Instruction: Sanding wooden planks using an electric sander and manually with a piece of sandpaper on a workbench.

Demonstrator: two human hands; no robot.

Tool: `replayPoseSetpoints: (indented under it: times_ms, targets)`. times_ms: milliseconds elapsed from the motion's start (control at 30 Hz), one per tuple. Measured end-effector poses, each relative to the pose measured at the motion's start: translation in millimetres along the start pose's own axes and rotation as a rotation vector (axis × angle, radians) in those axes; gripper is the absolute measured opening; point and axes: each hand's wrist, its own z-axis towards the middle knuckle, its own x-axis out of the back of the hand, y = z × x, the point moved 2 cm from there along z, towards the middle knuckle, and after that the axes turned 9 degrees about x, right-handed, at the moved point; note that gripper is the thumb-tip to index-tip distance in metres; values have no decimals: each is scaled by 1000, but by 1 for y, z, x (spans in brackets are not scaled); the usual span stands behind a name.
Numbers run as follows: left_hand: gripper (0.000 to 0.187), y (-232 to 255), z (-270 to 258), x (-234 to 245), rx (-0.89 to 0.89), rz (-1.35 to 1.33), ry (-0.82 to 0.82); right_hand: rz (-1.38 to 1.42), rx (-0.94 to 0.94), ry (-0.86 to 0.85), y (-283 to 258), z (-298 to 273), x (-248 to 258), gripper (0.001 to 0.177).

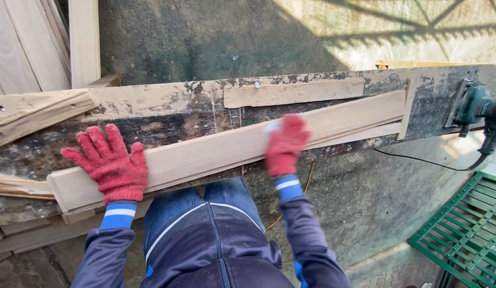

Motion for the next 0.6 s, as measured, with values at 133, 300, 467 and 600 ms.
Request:
replayPoseSetpoints:
  times_ms: [133,300,467,600]
  targets:
    - [81,-7,-4,-9,-1,33,17,251,433,167,-116,-21,71,73]
    - [79,2,-1,9,-6,-46,-48,-156,196,-190,40,-6,13,69]
    - [76,10,0,20,-8,-100,-46,176,-128,-101,67,9,0,67]
    - [75,13,3,22,-19,-123,-41,502,322,160,-110,-5,110,72]
